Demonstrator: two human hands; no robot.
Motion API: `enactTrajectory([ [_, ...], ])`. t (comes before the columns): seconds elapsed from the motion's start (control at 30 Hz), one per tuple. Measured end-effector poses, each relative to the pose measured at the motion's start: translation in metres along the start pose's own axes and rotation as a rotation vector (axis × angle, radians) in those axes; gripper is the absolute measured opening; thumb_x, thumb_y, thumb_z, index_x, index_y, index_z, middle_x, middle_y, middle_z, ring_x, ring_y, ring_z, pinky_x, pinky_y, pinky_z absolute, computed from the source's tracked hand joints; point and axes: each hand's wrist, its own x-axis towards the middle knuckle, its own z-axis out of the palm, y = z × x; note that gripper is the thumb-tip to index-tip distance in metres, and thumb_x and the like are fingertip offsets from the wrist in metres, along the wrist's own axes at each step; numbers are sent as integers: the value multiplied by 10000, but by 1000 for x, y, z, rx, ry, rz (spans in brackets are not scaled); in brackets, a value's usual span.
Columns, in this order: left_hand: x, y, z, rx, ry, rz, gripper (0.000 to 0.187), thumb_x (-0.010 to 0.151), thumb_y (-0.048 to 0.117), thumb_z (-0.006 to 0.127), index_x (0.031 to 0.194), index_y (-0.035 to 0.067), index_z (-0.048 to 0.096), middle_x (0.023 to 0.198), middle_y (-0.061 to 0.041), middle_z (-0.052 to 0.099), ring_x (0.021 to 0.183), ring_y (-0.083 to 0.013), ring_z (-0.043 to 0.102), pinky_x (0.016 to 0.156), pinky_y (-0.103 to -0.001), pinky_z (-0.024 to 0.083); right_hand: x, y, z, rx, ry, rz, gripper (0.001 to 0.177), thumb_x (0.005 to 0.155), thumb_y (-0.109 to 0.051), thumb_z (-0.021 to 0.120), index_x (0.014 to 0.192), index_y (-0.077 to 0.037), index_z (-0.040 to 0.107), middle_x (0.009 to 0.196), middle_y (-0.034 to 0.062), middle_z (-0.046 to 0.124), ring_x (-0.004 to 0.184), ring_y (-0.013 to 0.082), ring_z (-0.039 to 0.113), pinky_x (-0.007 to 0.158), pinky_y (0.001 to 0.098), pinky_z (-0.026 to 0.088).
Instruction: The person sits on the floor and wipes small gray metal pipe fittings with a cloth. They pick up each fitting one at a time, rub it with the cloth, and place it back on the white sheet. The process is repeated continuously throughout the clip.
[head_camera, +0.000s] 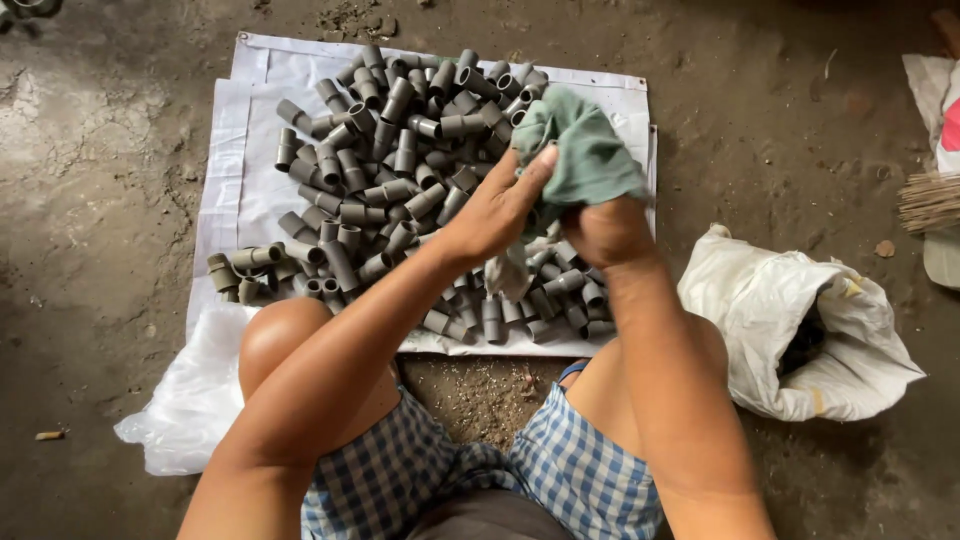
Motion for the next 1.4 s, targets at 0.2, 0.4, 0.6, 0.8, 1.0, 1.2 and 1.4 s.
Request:
enactTrajectory([
  [0.2, -8, 12, 25, 157, 399, 10, 413, 1095, 370, 478, 1352, 96, 650, 1261, -212, 718, 1273, -412, 613, 1084, -547, 476, 13, 24, 17, -79, 23, -26, 135, 959, -270, 431, 909, -163, 497, 795, 10, 512, 677, 131, 501, 589, 259, 390],
  [0.4, -4, 16, 31, -6, 217, 95, 680, 1027, 333, 608, 1555, -4, 343, 1469, -375, 510, 1422, -512, 457, 1212, -628, 351, 18, 34, 4, -137, 41, -61, 146, 963, -266, 427, 934, -157, 520, 833, 24, 543, 718, 146, 533, 623, 270, 423],
  [0.6, 8, 6, 11, 416, 253, -53, 629, 887, 424, 609, 1416, 85, 579, 1395, -93, 679, 651, -128, 618, 773, -324, 555, 22, 39, -11, -199, 30, -99, 164, 968, -262, 423, 959, -151, 544, 870, 37, 574, 758, 160, 564, 657, 281, 456],
  [0.8, 4, 4, 8, 619, 198, 275, 538, 1028, 497, 439, 1337, 59, 490, 1069, -196, 727, 921, -380, 707, 664, -477, 518, 26, 33, -55, -256, 32, -115, 187, 973, -258, 419, 983, -145, 568, 907, 50, 605, 799, 174, 596, 691, 292, 489],
  [1.0, 10, 30, -4, 693, 306, 548, 372, 1078, 228, 349, 921, 63, 644, 740, -124, 704, 592, -307, 661, 499, -449, 477, 24, 46, -65, -307, 56, -153, 212, 977, -254, 416, 1008, -140, 591, 945, 63, 636, 839, 187, 627, 725, 303, 523],
  [1.2, 4, -10, -4, 807, 259, 656, 418, 1072, 114, 428, 1476, 85, 326, 935, -95, 695, 739, -249, 692, 593, -413, 528, 20, 61, -70, -342, 82, -204, 239, 982, -251, 412, 1032, -135, 615, 982, 75, 668, 879, 200, 659, 758, 313, 556],
  [1.4, -1, -7, 13, 717, 241, 610, 522, 1109, 375, 517, 1417, -15, 359, 1363, -238, 619, 987, -356, 736, 816, -436, 615, 45, 80, -62, -384, 115, -226, 268, 987, -247, 408, 1057, -130, 639, 1019, 87, 699, 920, 213, 691, 792, 322, 590],
])
